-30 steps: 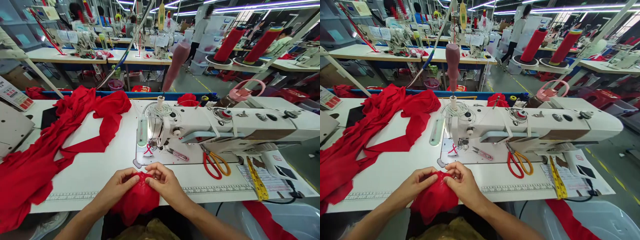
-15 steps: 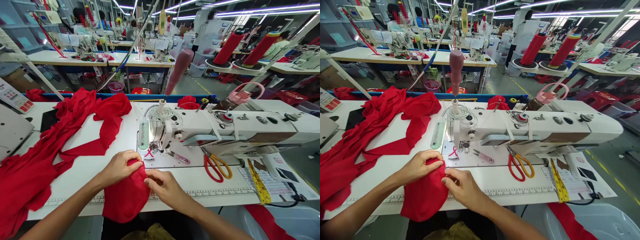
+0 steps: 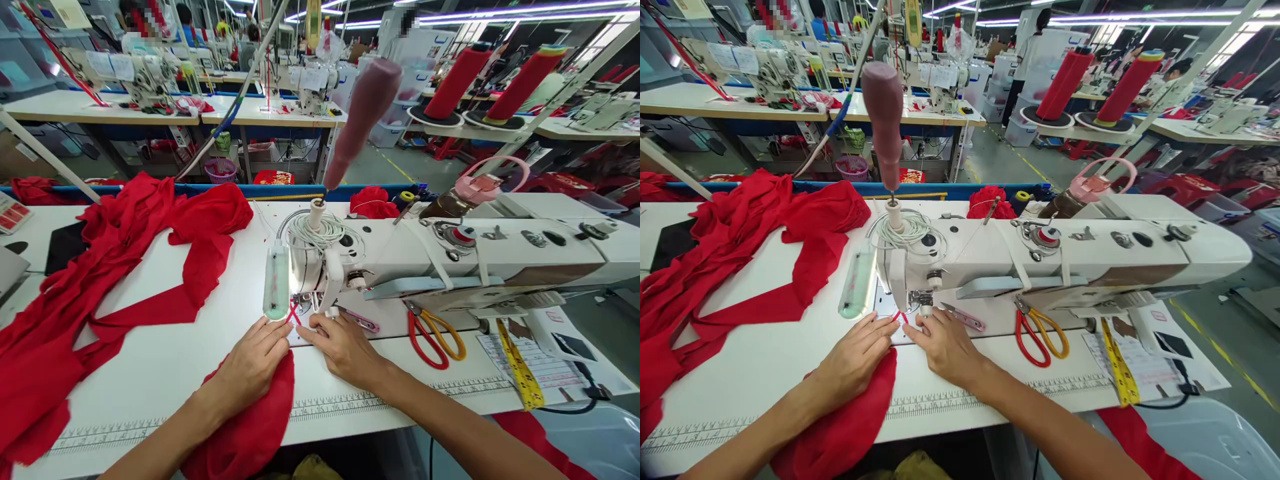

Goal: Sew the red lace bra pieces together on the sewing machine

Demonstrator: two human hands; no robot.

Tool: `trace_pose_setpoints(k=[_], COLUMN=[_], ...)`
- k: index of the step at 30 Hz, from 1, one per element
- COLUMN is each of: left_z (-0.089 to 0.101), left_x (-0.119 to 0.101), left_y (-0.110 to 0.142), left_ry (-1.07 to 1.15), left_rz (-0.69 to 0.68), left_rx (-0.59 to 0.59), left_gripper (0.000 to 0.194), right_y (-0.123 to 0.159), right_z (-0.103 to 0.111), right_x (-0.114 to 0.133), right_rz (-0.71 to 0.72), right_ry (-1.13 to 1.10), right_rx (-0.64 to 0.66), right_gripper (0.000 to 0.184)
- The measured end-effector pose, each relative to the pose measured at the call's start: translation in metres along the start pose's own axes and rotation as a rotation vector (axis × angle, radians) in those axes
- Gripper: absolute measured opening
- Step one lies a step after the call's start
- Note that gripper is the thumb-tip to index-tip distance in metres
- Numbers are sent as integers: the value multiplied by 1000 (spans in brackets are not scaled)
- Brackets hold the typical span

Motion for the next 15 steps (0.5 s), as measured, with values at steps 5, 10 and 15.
trace_pose_setpoints(k=[5, 10, 15], left_z=[-7, -12, -14], left_x=[1, -2, -4], left_y=[2, 2, 4], left_ry=[-16, -66, -64], left_rz=[-2, 18, 38], left_rx=[9, -23, -32], left_gripper=[32, 32, 29], right_y=[0, 0, 1], right_z=[-3, -4, -5], right_x=[-6, -7, -7], right_rz=[6, 27, 41], right_ry=[-12, -37, -71], right_rx=[5, -66, -71], right_gripper=[50, 50, 52])
Point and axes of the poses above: each hand's wrist, its own y-axis away from the middle knuckle, its own z-axis out of the back of the hand, x = y × z, the point moved 6 cm from there along -y, towards the middle knuckle, and after that the axes turned 13 degrees about y, right-handed, at the moved point
